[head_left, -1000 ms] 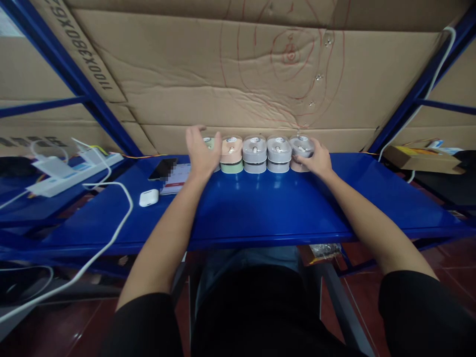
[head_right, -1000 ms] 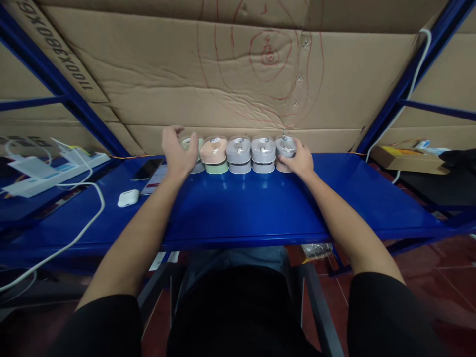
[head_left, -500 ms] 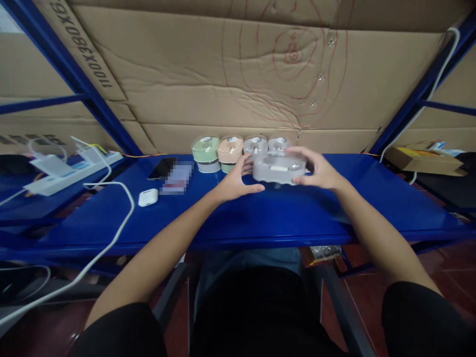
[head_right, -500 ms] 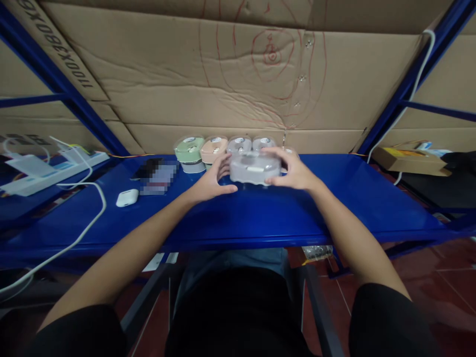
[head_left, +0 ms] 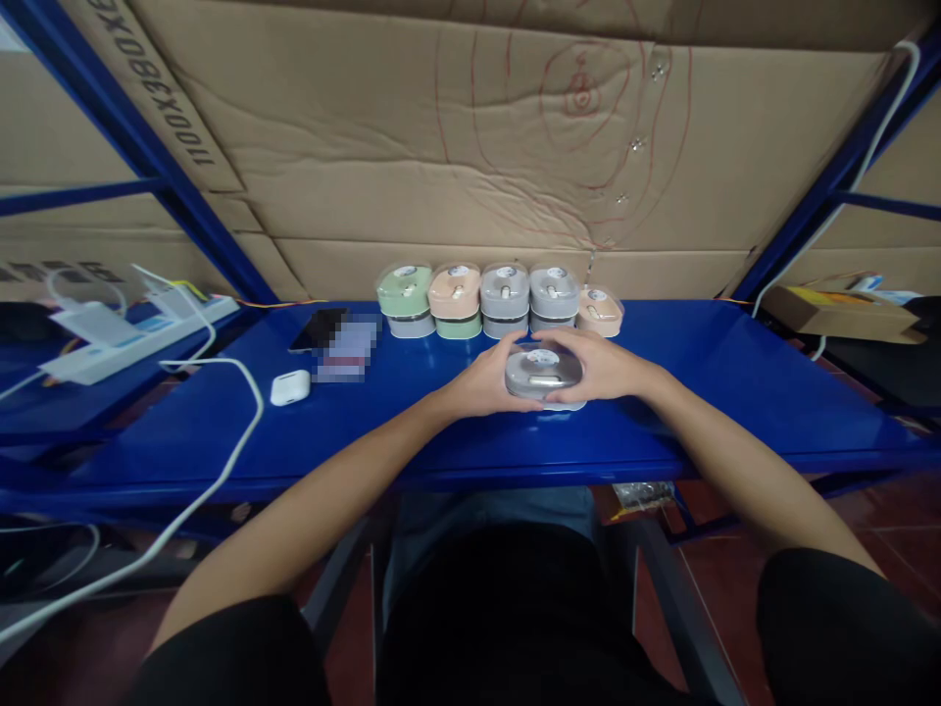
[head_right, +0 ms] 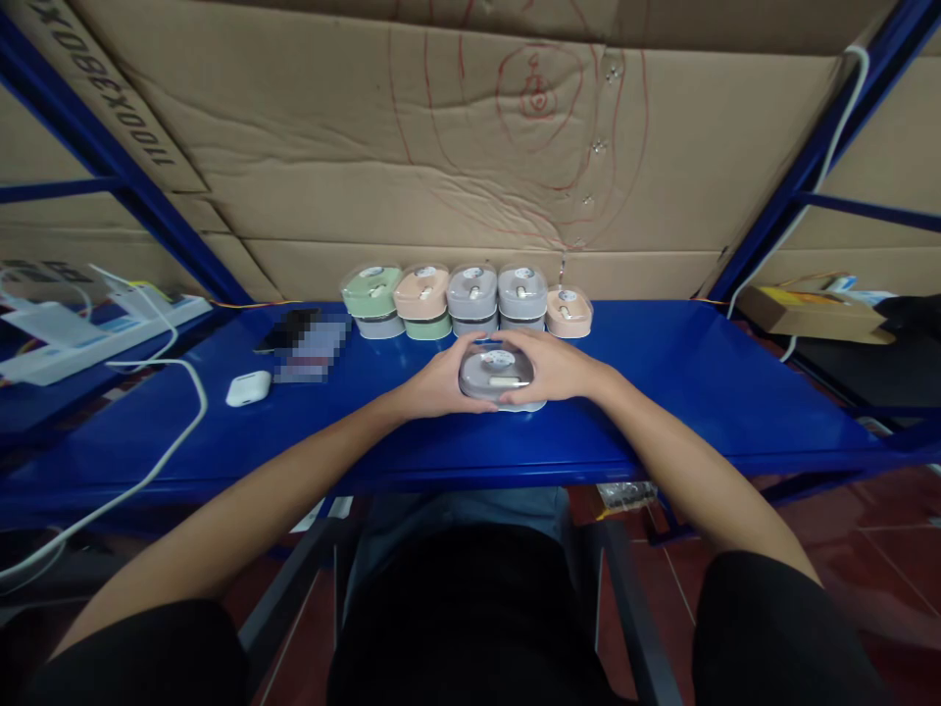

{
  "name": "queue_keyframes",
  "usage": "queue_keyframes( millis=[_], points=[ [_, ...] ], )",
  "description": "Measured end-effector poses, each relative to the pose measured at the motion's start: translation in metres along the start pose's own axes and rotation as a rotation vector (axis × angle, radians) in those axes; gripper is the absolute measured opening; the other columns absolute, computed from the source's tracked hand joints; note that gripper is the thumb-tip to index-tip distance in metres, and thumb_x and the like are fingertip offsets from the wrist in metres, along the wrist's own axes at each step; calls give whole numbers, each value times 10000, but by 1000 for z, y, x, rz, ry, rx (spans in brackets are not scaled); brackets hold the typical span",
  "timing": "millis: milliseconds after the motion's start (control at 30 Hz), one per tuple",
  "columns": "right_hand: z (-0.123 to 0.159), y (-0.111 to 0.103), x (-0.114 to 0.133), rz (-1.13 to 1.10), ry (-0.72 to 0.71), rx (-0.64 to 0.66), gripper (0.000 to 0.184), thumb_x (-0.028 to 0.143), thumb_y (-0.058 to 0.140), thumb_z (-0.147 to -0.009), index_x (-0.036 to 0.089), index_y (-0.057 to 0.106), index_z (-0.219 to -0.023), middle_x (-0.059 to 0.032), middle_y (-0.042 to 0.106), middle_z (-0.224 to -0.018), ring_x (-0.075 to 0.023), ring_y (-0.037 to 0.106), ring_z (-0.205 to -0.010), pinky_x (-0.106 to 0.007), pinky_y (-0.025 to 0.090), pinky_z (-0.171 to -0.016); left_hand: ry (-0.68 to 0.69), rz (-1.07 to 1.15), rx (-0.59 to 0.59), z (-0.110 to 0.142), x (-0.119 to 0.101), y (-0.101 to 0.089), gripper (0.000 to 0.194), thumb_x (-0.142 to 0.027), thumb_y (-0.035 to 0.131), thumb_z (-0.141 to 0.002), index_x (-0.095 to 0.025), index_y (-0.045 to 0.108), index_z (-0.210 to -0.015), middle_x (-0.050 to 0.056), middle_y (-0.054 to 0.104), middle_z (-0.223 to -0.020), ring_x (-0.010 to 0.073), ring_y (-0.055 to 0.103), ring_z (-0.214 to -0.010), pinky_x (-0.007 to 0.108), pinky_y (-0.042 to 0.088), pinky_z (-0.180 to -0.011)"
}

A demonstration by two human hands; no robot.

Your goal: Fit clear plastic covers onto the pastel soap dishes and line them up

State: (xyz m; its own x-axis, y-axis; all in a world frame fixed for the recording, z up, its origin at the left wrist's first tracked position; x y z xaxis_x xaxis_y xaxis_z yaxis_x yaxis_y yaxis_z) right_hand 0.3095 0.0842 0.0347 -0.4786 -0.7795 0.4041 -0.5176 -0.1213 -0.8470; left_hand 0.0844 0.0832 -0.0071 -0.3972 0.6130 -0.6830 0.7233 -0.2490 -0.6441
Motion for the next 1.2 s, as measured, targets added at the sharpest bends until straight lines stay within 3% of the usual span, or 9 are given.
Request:
queue_keyframes(
  millis=[67, 233, 300, 433, 567, 700, 800, 1000, 1200],
  points=[
    [4, -16, -6, 3, 76, -7, 915, 670, 898, -809, 283, 641, -1598, -131, 757, -1470, -405, 728, -1311, -602, 590, -1143, -2, -59, 7, 1, -1, -6, 1188, -624, 1020, -709, -259, 478, -1700, 198, 621, -1626, 469, 613, -1504, 675, 503, -1260],
    [24, -56, -46, 92, 429, 56, 812, 802, 774, -828, 244, 762, -1417, -144, 825, -1262, -392, 780, -1115, -566, 628, -1004, 50, -184, 134, 5, -8, -14, 541, -593, 805, -972, -280, 808, -1413, 156, 632, -1539, 414, 553, -1564, 629, 456, -1316],
    [30, -61, -59, 126, 547, 107, 843, 855, 754, -799, 233, 781, -1367, -141, 838, -1194, -381, 792, -1056, -546, 633, -970, 55, -179, 164, 6, -9, -12, 443, -577, 762, -1011, -290, 855, -1336, 156, 605, -1574, 418, 496, -1613, 622, 471, -1303],
    [32, -56, -68, 134, 585, 225, 937, 882, 781, -732, 234, 764, -1408, -121, 849, -1178, -373, 802, -1048, -503, 639, -946, 66, -156, 94, 2, -11, -22, 468, -605, 673, -1053, -243, 863, -1279, 170, 647, -1509, 410, 537, -1566, 589, 524, -1249],
    [33, -51, -70, 172, 515, 272, 981, 768, 904, -646, 273, 744, -1477, -108, 834, -1314, -412, 788, -1155, -524, 643, -1003, 4, -261, 18, 2, -7, -59, 546, -685, 629, -1019, -205, 857, -1148, 163, 696, -1360, 372, 673, -1357, 565, 526, -1224],
    [36, -50, -73, 175, 528, 287, 1070, 643, 983, -591, 286, 697, -1558, -117, 785, -1469, -454, 740, -1313, -579, 611, -1139, -136, -378, 89, 13, 7, -101, 571, -754, 648, -945, -225, 839, -1045, 123, 760, -1229, 348, 722, -1197, 523, 535, -1162],
    [37, -49, -72, 169, 567, 310, 1126, 588, 1001, -583, 240, 663, -1600, -153, 757, -1515, -466, 718, -1357, -577, 592, -1184, -265, -418, 191, 25, 24, -118, 538, -754, 740, -830, -252, 824, -1002, 85, 788, -1111, 337, 737, -1083, 464, 567, -1032],
    [33, -43, -71, 192, 555, 325, 1165, 648, 985, -603, 210, 635, -1624, -177, 723, -1558, -463, 673, -1425, -565, 565, -1227, -330, -476, 171, 32, 41, -120, 620, -650, 867, -676, -242, 764, -1131, 107, 765, -1171, 351, 725, -1071, 442, 578, -945],
    [31, -51, -67, 272, 545, 240, 959, 674, 906, -701, 219, 707, -1521, -164, 792, -1418, -440, 745, -1284, -558, 608, -1117, -139, -405, -16, 25, 12, -101, 635, -626, 838, -769, -228, 705, -1246, 135, 742, -1371, 388, 690, -1303, 539, 526, -1181]
  ],
)
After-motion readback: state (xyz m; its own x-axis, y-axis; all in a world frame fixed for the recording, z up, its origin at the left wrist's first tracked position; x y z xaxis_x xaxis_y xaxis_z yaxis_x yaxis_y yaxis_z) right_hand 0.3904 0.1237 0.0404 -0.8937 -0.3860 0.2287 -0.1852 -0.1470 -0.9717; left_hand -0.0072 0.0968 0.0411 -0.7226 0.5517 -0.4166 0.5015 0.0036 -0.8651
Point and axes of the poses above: each hand's wrist, its own z-axis away from the middle knuckle, its own y-axis out of the palm, x = y × z, the point moved 4 cm from there along -z, towards the middle knuckle
